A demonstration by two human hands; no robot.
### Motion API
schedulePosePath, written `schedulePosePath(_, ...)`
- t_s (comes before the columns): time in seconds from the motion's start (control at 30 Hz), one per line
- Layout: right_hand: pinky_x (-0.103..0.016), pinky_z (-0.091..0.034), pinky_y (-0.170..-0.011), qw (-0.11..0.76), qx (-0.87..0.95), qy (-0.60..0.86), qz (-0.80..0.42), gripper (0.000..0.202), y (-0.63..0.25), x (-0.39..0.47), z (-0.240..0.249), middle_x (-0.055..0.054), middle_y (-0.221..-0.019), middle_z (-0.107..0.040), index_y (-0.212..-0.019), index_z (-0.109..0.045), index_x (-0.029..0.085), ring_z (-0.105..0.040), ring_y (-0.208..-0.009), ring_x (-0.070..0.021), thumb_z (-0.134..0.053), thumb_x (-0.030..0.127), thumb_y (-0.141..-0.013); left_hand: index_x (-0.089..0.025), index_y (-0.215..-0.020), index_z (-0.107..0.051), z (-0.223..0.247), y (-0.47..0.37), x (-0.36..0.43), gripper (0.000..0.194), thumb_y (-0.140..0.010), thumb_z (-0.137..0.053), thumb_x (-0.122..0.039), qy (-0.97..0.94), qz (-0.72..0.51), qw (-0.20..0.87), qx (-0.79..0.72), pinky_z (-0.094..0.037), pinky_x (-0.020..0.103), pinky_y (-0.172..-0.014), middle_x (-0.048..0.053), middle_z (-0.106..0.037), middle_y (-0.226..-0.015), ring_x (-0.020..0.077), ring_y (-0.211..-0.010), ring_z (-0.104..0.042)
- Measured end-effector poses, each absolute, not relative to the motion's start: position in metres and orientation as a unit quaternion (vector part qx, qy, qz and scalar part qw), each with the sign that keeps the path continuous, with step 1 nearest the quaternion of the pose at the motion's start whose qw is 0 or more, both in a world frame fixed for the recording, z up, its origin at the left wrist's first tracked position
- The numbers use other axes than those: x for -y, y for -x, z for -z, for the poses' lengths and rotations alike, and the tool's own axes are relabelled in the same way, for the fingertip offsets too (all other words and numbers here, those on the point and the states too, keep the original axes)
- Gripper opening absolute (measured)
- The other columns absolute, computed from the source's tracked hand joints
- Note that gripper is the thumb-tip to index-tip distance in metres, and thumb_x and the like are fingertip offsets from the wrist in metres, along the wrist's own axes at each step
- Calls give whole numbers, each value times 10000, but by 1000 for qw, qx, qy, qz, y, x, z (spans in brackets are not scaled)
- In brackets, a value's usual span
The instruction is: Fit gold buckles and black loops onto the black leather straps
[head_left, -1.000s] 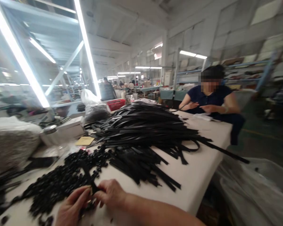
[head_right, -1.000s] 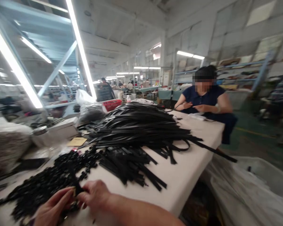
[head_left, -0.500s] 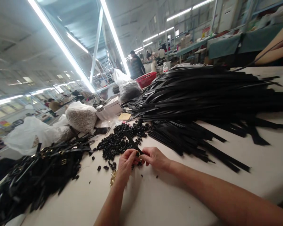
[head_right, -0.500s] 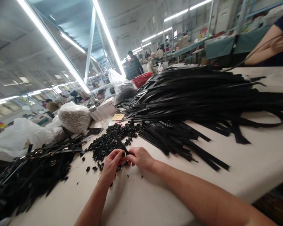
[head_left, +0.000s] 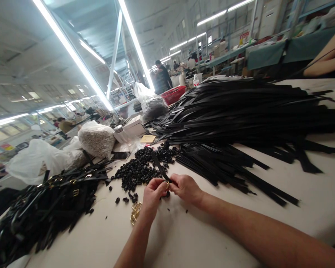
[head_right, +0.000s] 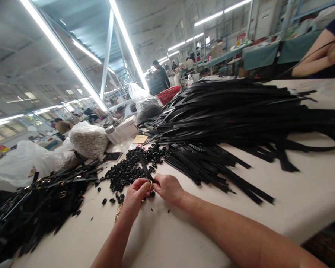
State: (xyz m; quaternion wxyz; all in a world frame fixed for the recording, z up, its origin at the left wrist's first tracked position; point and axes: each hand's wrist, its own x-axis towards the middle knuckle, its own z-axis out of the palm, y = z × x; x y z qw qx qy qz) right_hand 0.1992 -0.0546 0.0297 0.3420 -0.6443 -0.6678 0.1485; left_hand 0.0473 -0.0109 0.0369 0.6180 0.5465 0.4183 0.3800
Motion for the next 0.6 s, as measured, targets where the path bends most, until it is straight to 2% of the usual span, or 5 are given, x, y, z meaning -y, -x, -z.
schedulePosePath(0.1, -254, -264, -533, 322, 665, 665, -112, 143, -199, 56, -32, -39, -706, -691, -784, -637, 184, -615, -631, -167, -553, 280, -848, -123, -818, -646, -38, -51, 14, 333, -641, -802, -358, -562, -366, 609, -425, -447, 154, -543, 35, -668, -737, 100, -637, -601)
schedulePosePath(0.27, -276, -226, -538, 299, 663, 683, -70, 154, -199, 60, -37, -57, -713, -700, -809, -649, 188, -615, -621, -174, -528, 271, -853, -122, -861, -641, -35, -52, 14, 381, -634, -806, -380, -538, -359, 631, -428, -441, 158, -518, 40, -669, -733, 116, -637, -622)
schedulePosePath(0.4, -282, -232, -545, 291, 668, 683, -55, 170, -199, 60, -38, -70, -730, -706, -831, -652, 183, -628, -637, -189, -527, 295, -862, -116, -893, -668, -35, -55, 15, 394, -620, -812, -360, -521, -363, 637, -437, -456, 164, -534, 69, -691, -802, 122, -657, -635)
schedulePosePath(0.6, -273, -265, -541, 299, 666, 682, -54, 190, -200, 59, -37, -88, -740, -705, -818, -643, 171, -639, -652, -194, -524, 307, -876, -116, -908, -679, -37, -54, 8, 398, -605, -797, -346, -540, -400, 591, -445, -514, 216, -575, 84, -706, -841, 146, -660, -654)
